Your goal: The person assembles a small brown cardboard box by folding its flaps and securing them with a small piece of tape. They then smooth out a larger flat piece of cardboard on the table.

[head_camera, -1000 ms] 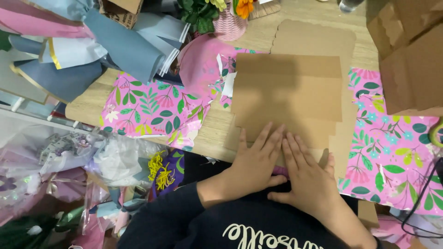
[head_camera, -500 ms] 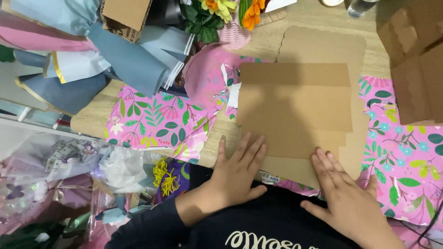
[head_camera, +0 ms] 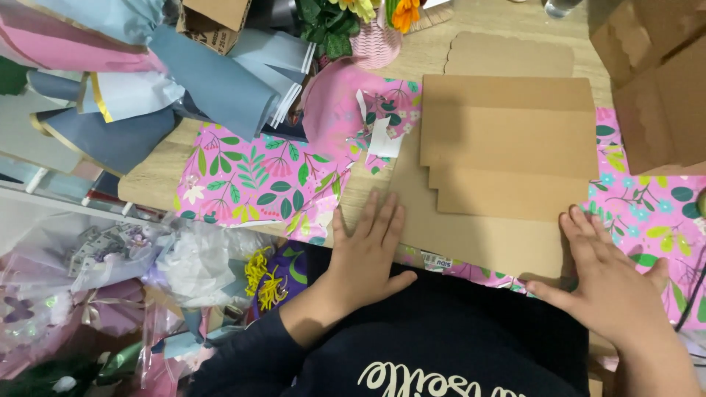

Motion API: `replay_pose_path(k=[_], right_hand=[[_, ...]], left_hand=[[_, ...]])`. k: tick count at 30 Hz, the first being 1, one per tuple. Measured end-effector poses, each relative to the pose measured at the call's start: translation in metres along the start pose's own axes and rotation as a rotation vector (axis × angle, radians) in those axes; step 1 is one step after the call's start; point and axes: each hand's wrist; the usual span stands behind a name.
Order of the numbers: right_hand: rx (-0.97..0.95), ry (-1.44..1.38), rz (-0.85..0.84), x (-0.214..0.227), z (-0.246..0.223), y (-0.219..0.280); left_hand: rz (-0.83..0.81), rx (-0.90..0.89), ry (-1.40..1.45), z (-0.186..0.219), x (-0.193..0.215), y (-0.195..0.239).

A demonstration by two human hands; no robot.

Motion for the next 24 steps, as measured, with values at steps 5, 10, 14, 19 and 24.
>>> replay_pose_path(k=[5,10,14,19,24], right_hand=[[0.043,-0.116,0.143,-0.022,-0.001,0.003],[0.139,-0.108,0.289,-0.048,0.000,0.002],[0.342,-0.027,0.511,-0.069,0.004,-0.003],[0.449,-0.073,0.641,-0.075,0.016,-0.008],[0.394,-0.220,0.515,-0.063,0.022,-0.012]], left_hand=[[0.021,0.052,0.053,0.008,0.001,-0.005],[0.042,0.099,0.304,0.016,0.006,-0.020],[0.337,-0.021,0.226,0.015,-0.002,-0.043],[0.377,-0.201,0.087,0.006,-0.016,-0.070],[0.452,-0.350,0.113,0.002,-0.016,-0.087]])
Point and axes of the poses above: each hand's wrist, its own y-axis away from the middle knuckle, its own x-axis out of the back of the hand, z = x × y, and after that the axes turned 2 degrees about x, right-handed
